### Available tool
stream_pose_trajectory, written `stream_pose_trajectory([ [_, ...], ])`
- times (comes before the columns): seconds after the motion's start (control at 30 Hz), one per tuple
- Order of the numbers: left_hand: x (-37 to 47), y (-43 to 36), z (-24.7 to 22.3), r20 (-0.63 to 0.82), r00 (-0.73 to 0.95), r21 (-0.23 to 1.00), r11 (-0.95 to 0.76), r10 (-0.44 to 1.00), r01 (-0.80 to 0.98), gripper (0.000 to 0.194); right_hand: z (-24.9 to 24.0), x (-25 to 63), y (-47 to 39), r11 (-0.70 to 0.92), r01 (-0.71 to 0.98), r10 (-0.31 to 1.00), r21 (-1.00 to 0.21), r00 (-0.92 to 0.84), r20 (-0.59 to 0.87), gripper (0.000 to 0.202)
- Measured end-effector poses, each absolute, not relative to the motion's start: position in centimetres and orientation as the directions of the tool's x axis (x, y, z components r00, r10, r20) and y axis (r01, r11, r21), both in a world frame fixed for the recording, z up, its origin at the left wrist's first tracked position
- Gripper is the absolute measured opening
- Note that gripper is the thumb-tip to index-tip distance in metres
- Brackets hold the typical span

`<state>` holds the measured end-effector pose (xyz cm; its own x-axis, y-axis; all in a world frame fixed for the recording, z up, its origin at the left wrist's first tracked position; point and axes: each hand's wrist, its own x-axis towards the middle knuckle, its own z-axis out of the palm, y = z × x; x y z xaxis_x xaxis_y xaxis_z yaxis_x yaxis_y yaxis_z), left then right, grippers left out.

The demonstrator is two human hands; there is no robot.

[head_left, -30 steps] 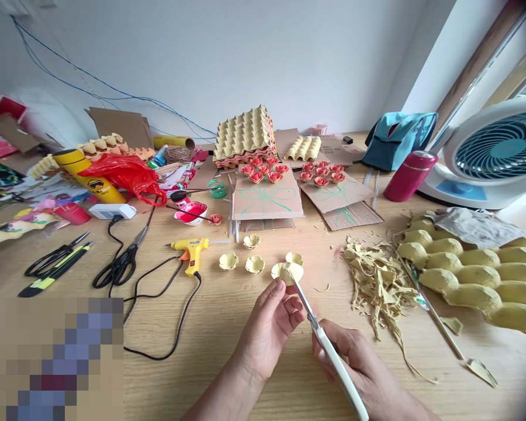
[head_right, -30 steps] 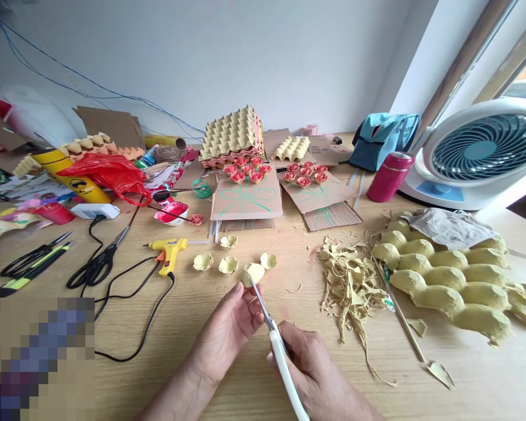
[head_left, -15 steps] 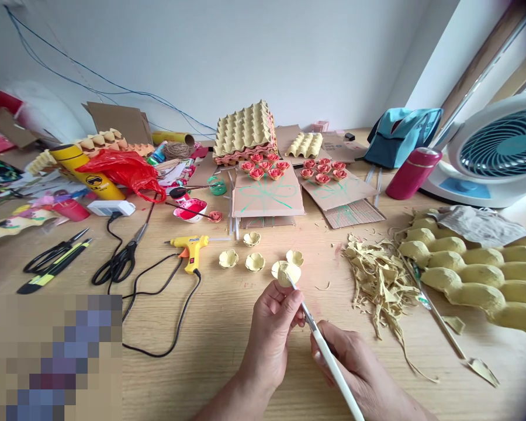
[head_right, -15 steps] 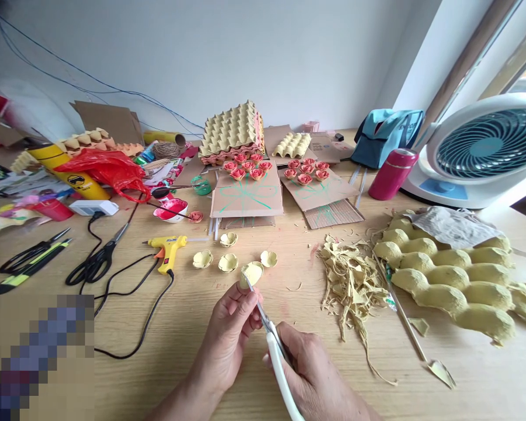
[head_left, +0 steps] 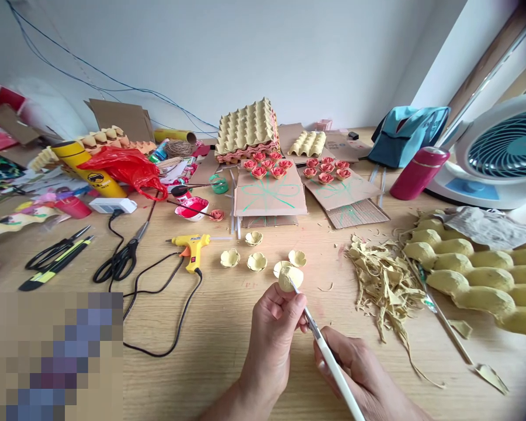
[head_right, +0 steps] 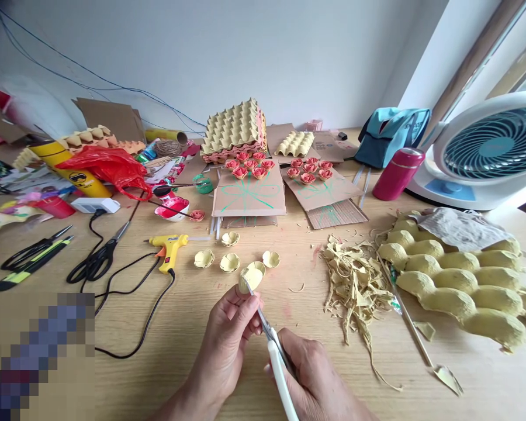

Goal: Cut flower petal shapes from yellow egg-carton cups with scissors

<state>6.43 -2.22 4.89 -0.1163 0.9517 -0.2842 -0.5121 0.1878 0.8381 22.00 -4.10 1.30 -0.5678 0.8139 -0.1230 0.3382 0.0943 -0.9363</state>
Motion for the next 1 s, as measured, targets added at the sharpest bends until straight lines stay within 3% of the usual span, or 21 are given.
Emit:
stream_pose_trajectory([
  [0.67,6.7,-2.1,4.5,-0.220,-0.151,0.870,0.124,0.964,-0.478,0.030,1.5,22.1,-4.0,0.166,0.363,0.825,-0.917,-0.560,-0.072,0.043],
  [1.0,6.1,-2.0,5.3,-0.208,-0.041,0.812,0.149,0.977,-0.564,0.031,1.0,22.1,-3.9,0.159,0.329,0.828,-0.931,-0.557,-0.055,0.042],
])
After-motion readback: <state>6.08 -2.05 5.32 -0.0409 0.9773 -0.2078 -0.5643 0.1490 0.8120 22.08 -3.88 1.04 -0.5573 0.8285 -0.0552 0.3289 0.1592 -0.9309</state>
